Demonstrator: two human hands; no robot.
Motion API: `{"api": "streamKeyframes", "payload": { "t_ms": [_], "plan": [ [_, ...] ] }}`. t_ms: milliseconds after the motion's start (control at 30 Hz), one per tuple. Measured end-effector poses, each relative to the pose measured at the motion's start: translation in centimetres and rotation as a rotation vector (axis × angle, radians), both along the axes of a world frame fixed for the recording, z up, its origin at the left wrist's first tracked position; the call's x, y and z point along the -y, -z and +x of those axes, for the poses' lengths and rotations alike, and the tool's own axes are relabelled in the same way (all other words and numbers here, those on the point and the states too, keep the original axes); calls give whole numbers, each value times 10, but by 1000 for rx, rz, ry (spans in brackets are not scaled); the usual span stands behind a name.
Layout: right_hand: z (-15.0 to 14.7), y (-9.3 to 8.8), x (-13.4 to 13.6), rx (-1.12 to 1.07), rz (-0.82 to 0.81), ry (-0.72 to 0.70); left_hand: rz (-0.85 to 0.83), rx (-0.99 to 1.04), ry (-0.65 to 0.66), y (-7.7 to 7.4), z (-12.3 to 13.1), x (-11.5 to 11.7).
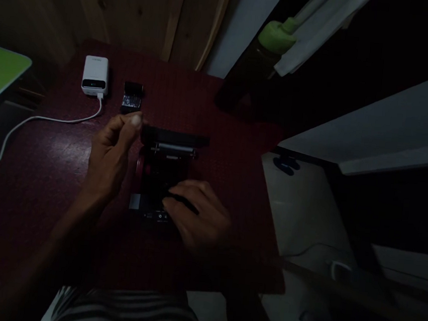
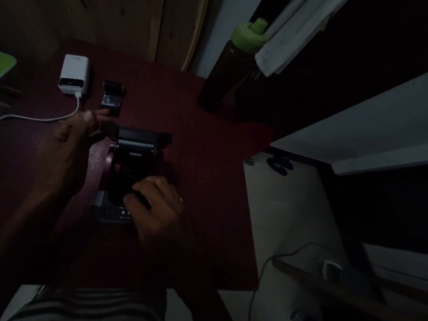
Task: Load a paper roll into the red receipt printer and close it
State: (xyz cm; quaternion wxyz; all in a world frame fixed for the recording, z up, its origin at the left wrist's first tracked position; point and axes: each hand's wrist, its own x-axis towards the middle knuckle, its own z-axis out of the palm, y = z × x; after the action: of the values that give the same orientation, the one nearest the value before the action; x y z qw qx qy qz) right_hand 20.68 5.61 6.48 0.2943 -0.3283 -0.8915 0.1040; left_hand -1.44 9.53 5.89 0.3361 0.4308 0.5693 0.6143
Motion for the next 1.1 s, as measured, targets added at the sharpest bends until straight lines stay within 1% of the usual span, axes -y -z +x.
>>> {"api": "streamKeyframes", "payload": {
  "t_ms": [67,133,167,200,267,333,433,633,733,833,900,1000,1100],
  "plan": [
    [-2,1,13,39,118,100,-8,30,-10,1,4,8],
    [-3,1,23,80,206,175,-42,36,-3,8,6,27],
    [-3,2,26,98,227,197,-94,53,5,12,7,39],
    [-3,3,28,112,226,206,-135,77,-12,17,8,50],
    [-3,6,30,102,170,199,-247,137,7,25,9,68],
    [-2,12,29,46,102,177,-323,172,63,30,10,79],
    [-2,20,29,-16,48,167,-342,177,117,30,11,82],
    [-3,24,31,-30,-3,168,-343,153,99,25,14,79],
    [-5,25,31,-59,2,180,-335,179,96,27,15,79],
    [-4,25,32,-93,-11,194,-331,193,90,31,14,84],
    [-2,26,35,-129,-13,233,-306,192,102,34,12,91],
    [4,29,42,-246,-3,343,-263,188,139,39,7,101],
    [10,35,50,-320,-37,445,-290,184,141,38,5,105]
  ]
}}
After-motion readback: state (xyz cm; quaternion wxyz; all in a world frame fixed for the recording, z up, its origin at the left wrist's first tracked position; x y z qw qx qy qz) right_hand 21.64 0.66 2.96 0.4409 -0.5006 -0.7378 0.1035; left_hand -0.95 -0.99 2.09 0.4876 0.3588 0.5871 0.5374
